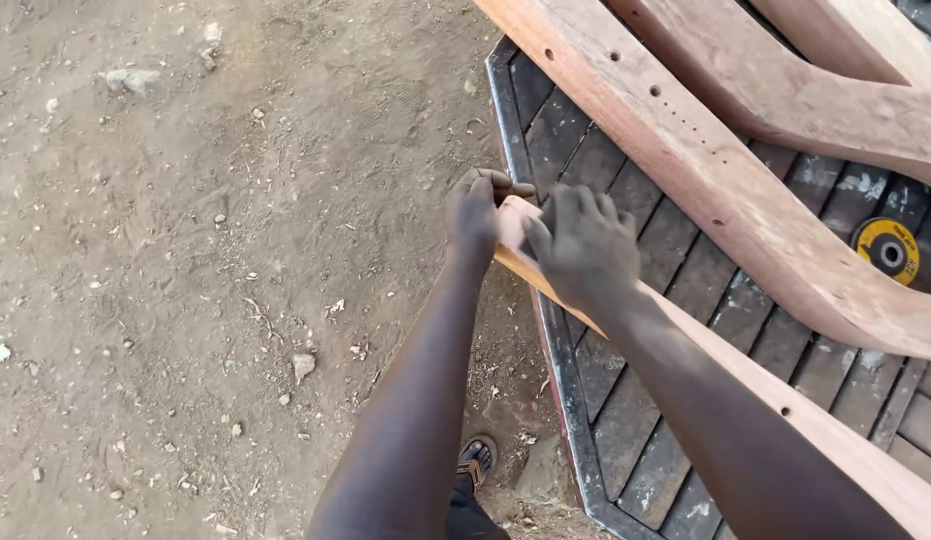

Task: Sanding a long wooden beam with sandpaper on a workbench

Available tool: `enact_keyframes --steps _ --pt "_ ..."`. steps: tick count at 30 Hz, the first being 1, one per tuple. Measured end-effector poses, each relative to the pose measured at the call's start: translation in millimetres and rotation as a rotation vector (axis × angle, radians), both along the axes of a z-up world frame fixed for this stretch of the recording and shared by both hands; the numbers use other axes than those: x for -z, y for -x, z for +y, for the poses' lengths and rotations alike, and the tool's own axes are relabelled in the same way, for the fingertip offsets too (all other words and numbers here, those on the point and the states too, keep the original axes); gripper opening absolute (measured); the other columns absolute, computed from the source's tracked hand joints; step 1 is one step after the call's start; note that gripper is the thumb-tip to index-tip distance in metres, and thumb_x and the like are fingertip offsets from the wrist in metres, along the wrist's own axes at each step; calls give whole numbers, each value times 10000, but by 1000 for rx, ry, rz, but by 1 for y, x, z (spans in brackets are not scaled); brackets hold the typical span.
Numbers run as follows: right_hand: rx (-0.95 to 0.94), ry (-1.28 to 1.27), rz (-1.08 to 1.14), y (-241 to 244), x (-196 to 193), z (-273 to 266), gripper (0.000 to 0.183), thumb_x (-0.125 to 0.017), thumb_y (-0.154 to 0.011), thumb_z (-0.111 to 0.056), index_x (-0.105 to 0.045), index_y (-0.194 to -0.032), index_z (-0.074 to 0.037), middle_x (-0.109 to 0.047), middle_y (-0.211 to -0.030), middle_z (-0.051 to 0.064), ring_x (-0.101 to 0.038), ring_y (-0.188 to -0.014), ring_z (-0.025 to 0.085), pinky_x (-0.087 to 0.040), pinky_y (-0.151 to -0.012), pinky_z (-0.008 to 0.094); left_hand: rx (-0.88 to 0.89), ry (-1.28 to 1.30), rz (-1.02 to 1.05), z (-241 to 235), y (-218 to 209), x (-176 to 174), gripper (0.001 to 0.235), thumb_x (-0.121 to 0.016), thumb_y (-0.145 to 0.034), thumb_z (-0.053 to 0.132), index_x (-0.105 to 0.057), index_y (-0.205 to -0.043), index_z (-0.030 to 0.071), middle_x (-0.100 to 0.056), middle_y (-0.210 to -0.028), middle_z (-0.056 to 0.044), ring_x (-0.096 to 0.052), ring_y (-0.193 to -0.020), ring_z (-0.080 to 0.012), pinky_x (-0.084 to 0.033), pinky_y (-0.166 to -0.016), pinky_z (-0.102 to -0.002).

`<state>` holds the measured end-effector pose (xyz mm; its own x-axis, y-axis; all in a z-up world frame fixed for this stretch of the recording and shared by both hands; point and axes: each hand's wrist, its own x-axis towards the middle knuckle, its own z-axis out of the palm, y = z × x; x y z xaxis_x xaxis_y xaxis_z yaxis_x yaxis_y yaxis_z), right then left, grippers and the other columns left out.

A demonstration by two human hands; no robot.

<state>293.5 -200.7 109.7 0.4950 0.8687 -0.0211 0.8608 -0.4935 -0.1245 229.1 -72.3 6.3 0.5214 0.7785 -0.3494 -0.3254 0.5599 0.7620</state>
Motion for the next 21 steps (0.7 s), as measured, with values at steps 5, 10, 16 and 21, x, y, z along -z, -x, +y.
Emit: enact_keyframes --steps 5,10,16,21 --pt "-36 -133 -64 1 -7 0 474 -456 -990 -611 -552 -1211 -203 -601 -1058 71 -642 -1035 321 -492 -897 543 -94 74 -38 -17 13 13 339 -496 -863 262 -735 -981 52 -777 -882 -191 -758 -776 -224 -579 -695 -315" --pt "-88 -232 -108 -1 -14 -39 467 -488 -990 -542 -548 -1280 -181 -600 -1062 85 -667 -1002 322 -506 -895 519 -184 30 -50 -14 5 44 312 -461 -860 237 -703 -904 45 -743 -843 -161 -719 -794 -210 -540 -712 -305" --pt "65 -56 -11 -23 -21 -211 589 -517 -935 -625 -576 -1292 -160 -661 -1105 151 -641 -1151 340 -405 -1079 512 -324 61 -102 -36 34 30 206 -516 -866 204 -603 -750 56 -631 -730 -183 -624 -716 -248 -473 -704 -333" --pt "191 15 -120 -28 10 -248 592 -454 -991 -550 -549 -1409 -143 -614 -1300 149 -555 -1307 336 -361 -1130 493 -294 117 -172 -51 62 14 86 -457 -848 136 -498 -810 71 -662 -838 -231 -661 -825 -310 -482 -764 -358"
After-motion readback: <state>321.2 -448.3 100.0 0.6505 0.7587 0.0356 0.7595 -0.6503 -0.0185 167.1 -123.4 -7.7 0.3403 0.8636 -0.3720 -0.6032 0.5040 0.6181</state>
